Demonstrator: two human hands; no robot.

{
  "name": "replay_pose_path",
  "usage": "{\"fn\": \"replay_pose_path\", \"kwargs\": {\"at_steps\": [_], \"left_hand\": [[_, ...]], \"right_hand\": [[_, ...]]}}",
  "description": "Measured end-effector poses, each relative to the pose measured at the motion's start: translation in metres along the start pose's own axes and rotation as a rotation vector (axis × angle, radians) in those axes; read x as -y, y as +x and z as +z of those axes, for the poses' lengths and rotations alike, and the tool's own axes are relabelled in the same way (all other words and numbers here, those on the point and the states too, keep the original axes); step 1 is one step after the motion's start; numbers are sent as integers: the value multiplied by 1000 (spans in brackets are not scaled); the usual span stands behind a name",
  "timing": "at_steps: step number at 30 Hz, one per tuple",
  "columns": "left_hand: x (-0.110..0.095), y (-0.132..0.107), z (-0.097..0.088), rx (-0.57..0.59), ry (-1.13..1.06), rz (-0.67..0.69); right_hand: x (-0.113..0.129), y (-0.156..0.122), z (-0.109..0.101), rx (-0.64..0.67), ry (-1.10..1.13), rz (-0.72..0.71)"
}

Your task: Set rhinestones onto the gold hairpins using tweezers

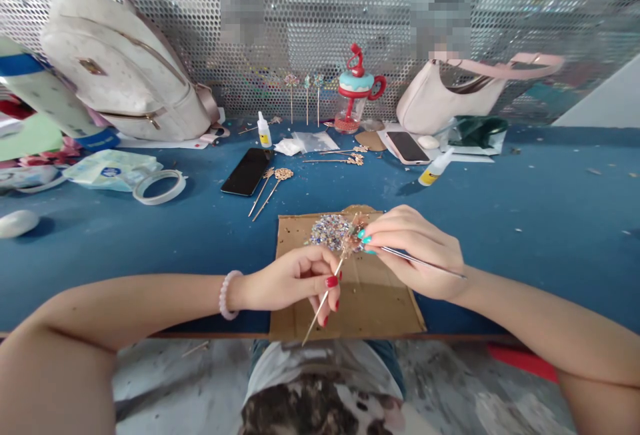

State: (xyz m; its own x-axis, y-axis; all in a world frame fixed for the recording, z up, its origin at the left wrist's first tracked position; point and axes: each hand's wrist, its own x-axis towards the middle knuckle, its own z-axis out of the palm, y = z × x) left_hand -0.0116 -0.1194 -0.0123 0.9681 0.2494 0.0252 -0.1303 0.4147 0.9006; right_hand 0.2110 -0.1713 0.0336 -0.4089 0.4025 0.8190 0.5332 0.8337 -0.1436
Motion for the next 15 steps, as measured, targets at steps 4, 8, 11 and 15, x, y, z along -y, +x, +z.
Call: {"fn": "replay_pose_path", "kwargs": {"at_steps": [4, 8, 11, 15], "left_hand": [[-1, 0, 0, -11, 11, -14], [-2, -1, 1, -19, 23, -23], [-2, -1, 1, -19, 25, -29], [-1, -1, 0, -13, 23, -25]], "right_hand": [[-1, 0, 0, -4, 0, -4], [-1, -1, -1, 3, 1, -18], [-2, -2, -1, 14, 3, -24], [-2, -3, -2, 9, 5, -27]]}}
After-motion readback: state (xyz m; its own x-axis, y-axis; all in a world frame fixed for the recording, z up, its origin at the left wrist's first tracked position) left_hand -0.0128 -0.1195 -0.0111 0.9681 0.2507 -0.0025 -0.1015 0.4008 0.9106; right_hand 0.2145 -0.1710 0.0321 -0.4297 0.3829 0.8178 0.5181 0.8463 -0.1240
